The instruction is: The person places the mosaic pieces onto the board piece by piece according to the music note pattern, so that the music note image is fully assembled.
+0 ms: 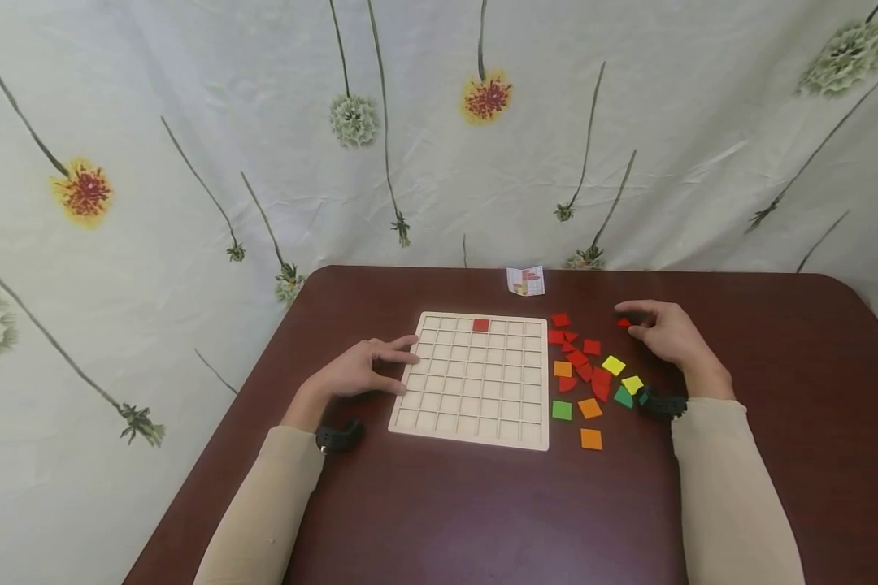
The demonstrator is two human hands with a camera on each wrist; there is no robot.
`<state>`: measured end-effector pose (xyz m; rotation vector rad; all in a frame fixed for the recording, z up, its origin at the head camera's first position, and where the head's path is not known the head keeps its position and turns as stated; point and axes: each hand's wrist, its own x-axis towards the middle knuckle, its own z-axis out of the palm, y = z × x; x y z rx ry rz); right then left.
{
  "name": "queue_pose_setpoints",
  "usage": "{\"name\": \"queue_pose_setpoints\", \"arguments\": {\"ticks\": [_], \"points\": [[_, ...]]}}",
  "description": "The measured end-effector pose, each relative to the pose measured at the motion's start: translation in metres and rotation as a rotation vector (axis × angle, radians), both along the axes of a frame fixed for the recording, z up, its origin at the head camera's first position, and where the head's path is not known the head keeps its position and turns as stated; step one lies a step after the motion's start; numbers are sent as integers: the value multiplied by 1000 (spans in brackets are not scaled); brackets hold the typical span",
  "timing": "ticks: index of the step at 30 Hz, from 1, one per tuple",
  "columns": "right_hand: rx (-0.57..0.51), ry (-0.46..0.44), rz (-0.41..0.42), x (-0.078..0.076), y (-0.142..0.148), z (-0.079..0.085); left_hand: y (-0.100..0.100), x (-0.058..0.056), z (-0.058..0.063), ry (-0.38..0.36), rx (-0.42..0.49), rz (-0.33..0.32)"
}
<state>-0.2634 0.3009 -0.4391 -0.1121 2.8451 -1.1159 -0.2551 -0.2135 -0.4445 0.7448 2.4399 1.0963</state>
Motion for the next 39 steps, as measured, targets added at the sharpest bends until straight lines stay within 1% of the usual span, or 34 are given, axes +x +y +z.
{"name": "queue_pose_setpoints", "arguments": {"ticks": [5, 10, 17, 21, 27, 34, 39], "points": [[14, 8, -5, -1, -3, -1, -1, 0, 0, 9, -6, 0], [25, 19, -5, -2, -3, -3, -1, 1, 0, 1, -4, 2], [23, 36, 15, -1, -3, -2, -1, 1, 1, 0, 0, 4], [5, 37, 26, -1, -6, 3, -1, 0, 1, -1, -6, 5], [2, 26, 67, -2, -19, 11, -1, 0, 0, 3, -4, 8], [22, 64, 96, -2, -42, 22, -1, 1, 0, 7, 1, -1], [32, 81, 141, -3, -58, 32, -1, 1, 0, 33, -16, -12]]}}
